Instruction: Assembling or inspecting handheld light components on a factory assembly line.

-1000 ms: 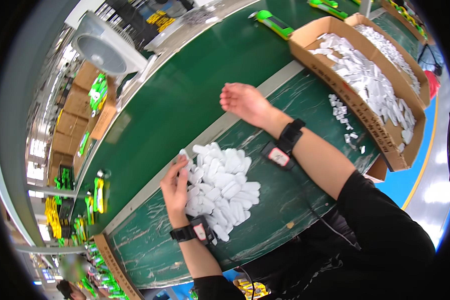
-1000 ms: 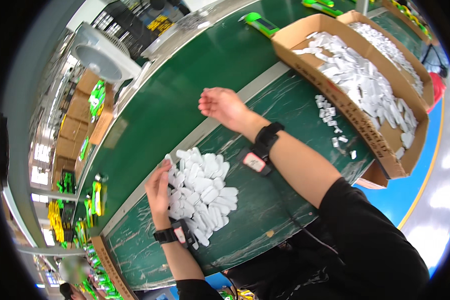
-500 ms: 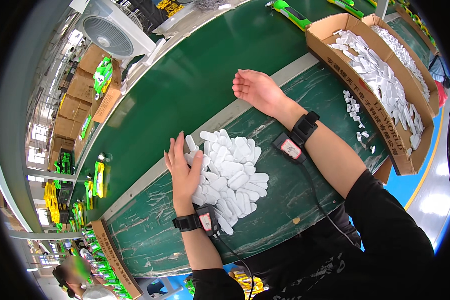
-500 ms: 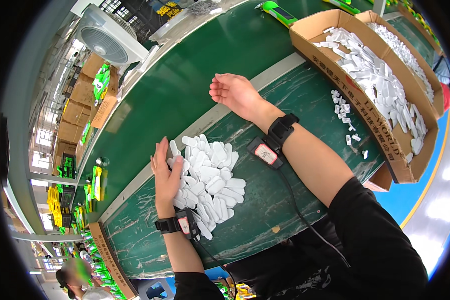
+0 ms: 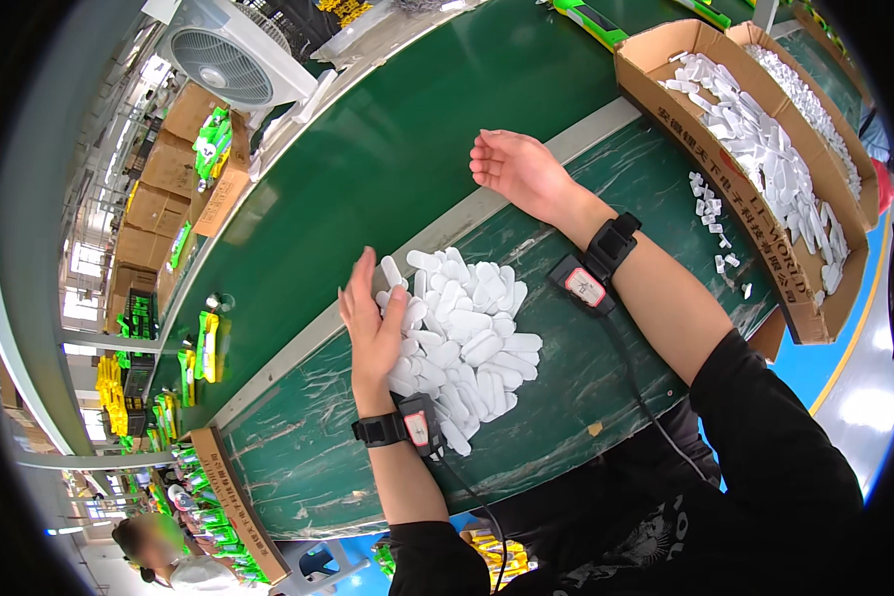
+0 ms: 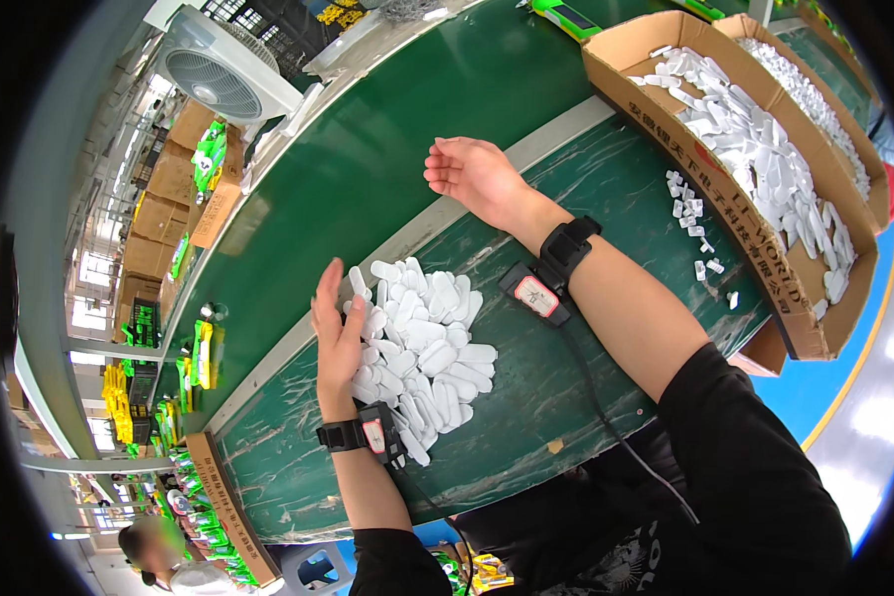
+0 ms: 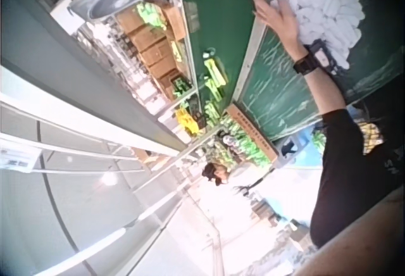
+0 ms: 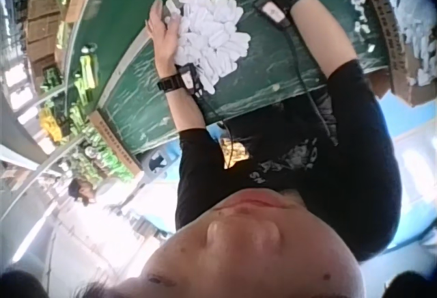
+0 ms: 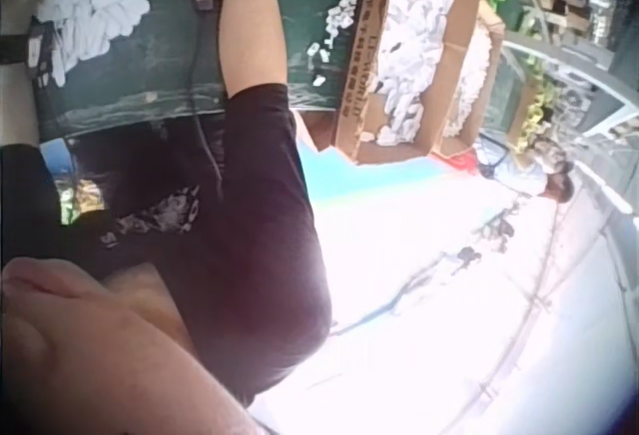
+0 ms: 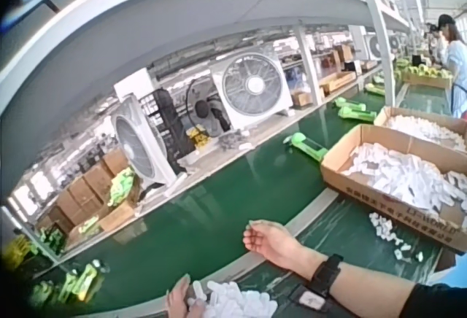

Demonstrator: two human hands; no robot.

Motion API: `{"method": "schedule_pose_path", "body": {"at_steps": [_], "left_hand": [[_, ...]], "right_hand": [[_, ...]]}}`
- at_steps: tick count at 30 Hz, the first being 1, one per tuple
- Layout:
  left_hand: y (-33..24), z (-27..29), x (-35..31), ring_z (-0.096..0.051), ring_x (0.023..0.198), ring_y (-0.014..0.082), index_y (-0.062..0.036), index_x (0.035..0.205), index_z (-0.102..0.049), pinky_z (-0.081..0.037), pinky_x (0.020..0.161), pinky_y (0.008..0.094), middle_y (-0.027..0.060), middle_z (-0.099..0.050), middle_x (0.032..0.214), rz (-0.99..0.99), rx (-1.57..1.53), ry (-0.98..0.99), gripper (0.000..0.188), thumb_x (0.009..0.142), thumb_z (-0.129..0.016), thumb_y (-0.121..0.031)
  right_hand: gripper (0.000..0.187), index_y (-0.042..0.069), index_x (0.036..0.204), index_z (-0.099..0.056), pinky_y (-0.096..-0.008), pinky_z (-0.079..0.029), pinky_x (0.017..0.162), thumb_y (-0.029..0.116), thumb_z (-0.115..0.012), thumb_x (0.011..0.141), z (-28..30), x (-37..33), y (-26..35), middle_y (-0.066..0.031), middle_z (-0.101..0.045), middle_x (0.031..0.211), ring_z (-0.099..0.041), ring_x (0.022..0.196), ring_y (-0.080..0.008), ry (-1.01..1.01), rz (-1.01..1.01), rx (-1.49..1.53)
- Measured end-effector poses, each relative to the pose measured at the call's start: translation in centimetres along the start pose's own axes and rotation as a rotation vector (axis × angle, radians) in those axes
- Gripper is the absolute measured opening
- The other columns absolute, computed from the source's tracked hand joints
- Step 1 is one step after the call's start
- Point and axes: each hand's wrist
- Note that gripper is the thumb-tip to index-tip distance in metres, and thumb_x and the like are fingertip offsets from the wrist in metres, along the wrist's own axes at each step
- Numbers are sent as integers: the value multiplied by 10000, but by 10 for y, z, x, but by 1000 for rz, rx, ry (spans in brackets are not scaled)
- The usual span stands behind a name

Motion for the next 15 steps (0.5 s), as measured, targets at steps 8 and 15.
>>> {"method": "schedule_pose_path", "body": {"at_steps": [8,15], "left_hand": [[0,9,13,-372,1242,245,-82,1337,-365,-171,1074,387,90,-446,1337,76,-119,199,563,851,-587,-258],[-3,21,48,-537,1029,198,-20,1220,-467,-407,906,317,106,-597,1110,123,-129,266,398,868,-577,-170]], "right_hand": [[146,35,881,-531,-304,-474,746,179,-542,904,5,2,1,-68,-564,853,-551,794,-167,1,17,28],[145,29,896,-523,-301,-477,734,174,-533,905,2,2,-2,-72,-556,853,-558,790,-167,-5,10,44]]}}
Point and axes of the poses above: each hand's wrist, its own x-axis towards the middle knuckle, its own z-axis out of the back of the hand, y = z × x
